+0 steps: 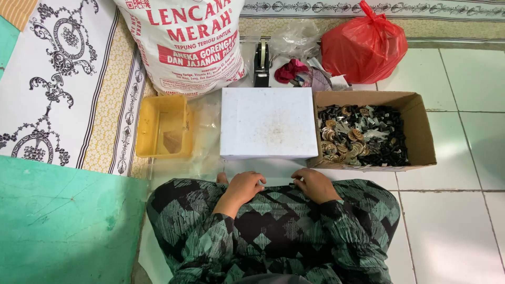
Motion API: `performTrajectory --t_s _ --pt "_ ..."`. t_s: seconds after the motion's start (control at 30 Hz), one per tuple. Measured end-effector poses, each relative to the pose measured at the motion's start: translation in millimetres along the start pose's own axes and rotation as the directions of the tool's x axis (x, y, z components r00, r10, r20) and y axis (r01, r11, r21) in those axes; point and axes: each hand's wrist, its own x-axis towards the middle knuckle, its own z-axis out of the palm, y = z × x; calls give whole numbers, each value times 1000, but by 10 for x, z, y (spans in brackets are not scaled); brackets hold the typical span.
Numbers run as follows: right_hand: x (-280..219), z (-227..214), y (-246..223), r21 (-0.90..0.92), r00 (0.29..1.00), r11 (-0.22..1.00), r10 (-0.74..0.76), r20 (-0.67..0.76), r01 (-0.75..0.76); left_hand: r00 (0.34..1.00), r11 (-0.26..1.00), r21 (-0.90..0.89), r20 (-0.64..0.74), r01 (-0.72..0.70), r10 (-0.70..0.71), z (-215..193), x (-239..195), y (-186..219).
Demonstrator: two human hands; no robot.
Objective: The person sits on the floor and sorts through a cardboard box filled with mixed buttons. They pick out specific gold-colored buttons and place them in a neat row on a white surface. The person then picks up a small plastic bag and places the sorted buttons inside it.
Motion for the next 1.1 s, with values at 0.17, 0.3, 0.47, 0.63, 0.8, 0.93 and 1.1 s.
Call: performTrajectory --t_s 0.17,0.3,0.47,0.63,0.8,0.93,1.1 --pt "26 -32 160 30 997 998 -62 -51 64 999 990 -141 -30 -25 21 -235 -8 257" --pt "-37 -293 63 106 986 989 -91 -141 107 993 964 -255 -101 -78 54 -528 35 644" --pt "-14 -598 155 74 956 995 -48 -290 73 969 952 -222 -178 -210 172 -360 446 799" --pt "46 -846 582 61 924 997 61 -378 -41 939 942 -154 -222 -299 262 -250 874 1067" --pt "256 -953 1226 -29 846 965 215 -489 -262 888 919 -1 -260 -394 380 -115 1484 1251" --pt "401 -1021 1558 -73 813 942 241 -530 -327 912 931 72 -185 -358 365 192 2055 1359" --pt "598 -980 1977 -99 785 902 307 -538 -420 912 905 200 -95 -375 399 773 2741 1372"
